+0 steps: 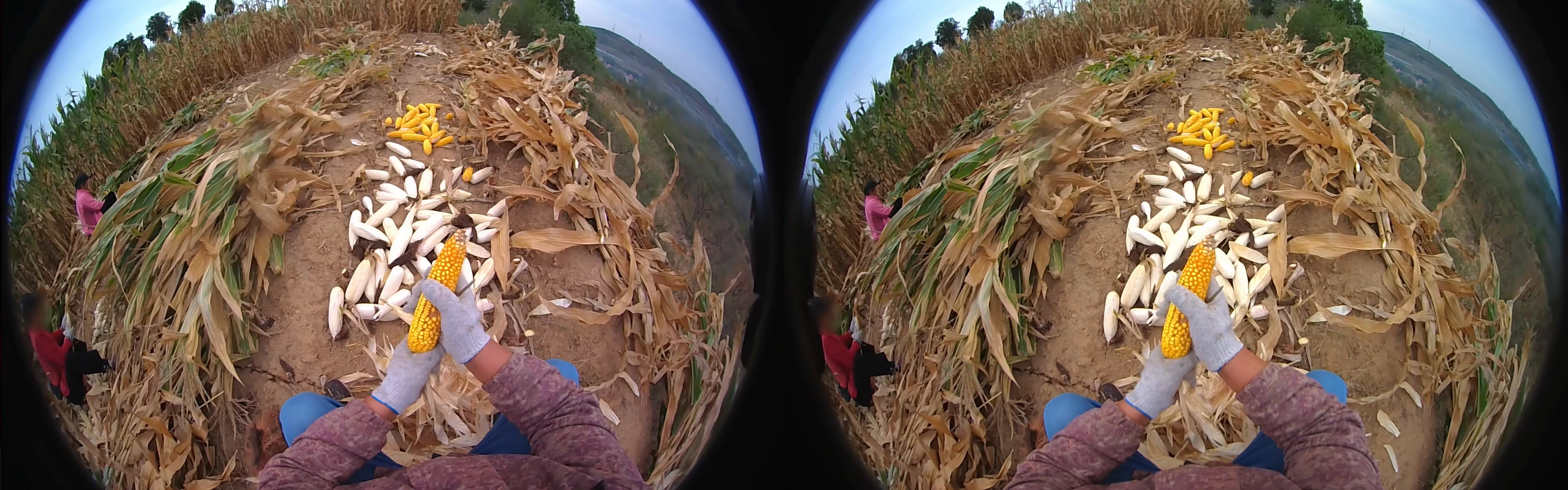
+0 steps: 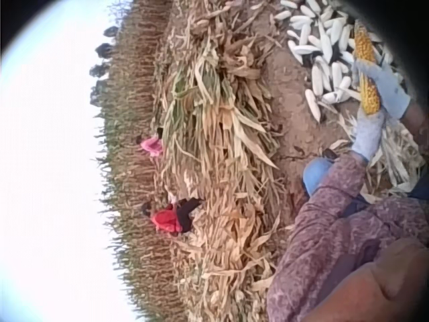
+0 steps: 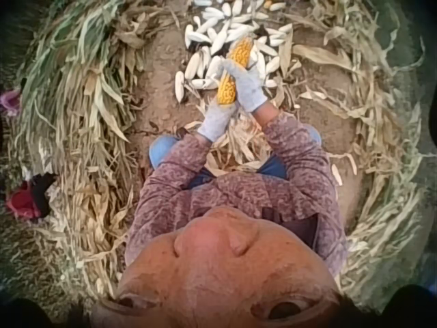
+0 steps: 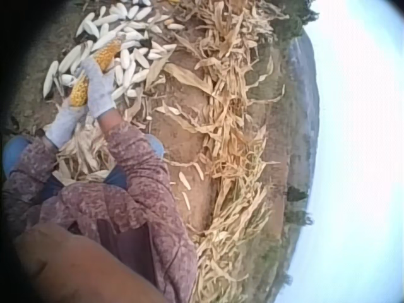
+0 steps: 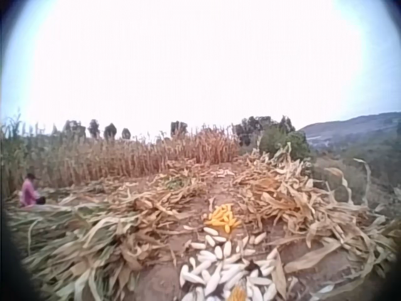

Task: The person sits on the ground in a cornfield and shucks corn cobs by hand, removing husks and silk. Shucked cobs are placed in a pile, and husks are discarded nearby.

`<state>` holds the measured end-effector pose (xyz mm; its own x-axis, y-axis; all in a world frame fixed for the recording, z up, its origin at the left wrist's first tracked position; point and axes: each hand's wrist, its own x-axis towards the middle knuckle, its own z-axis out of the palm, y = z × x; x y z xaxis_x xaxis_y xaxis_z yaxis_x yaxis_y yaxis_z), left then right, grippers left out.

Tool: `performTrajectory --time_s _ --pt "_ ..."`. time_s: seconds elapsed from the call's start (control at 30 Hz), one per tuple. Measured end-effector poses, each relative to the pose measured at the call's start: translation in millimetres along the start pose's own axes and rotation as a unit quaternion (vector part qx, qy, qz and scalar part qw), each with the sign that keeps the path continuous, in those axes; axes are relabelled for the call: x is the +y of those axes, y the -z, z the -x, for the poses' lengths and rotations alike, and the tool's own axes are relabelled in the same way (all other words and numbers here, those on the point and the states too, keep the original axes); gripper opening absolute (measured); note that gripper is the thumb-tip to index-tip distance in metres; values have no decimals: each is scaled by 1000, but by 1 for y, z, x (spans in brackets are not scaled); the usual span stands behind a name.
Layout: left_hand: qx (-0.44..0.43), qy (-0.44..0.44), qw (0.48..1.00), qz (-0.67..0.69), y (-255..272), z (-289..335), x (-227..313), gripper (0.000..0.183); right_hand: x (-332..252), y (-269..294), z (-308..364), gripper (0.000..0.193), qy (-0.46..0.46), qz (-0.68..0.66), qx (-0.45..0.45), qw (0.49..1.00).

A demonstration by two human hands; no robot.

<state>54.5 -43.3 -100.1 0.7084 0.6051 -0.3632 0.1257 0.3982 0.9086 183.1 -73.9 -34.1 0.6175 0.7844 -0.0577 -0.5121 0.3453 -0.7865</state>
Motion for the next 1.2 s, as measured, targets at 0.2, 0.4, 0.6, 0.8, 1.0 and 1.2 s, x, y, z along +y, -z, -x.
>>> performTrajectory --time_s 0.2,0.4,0.6,0.8,1.0,1.2 --pt "-8 -16 994 -110 -5 6 15 28 1 5 -1 25 6 7 10 1000" --pt "-14 -53 968 -247 -6 10 29 39 -10 7 0 20 -4 5 -9 1000" --pt "-33 -112 948 -295 -3 9 27 36 -19 11 -4 18 -11 16 -47 999" --pt "-51 -151 920 -359 -3 9 29 36 -26 13 -5 16 -30 -2 -72 997" --pt "-57 -132 914 -380 -4 12 28 38 -29 13 -4 17 -59 0 -57 997" --pt "-94 -112 905 -398 -3 19 33 41 -25 24 -8 30 -99 21 -78 992"
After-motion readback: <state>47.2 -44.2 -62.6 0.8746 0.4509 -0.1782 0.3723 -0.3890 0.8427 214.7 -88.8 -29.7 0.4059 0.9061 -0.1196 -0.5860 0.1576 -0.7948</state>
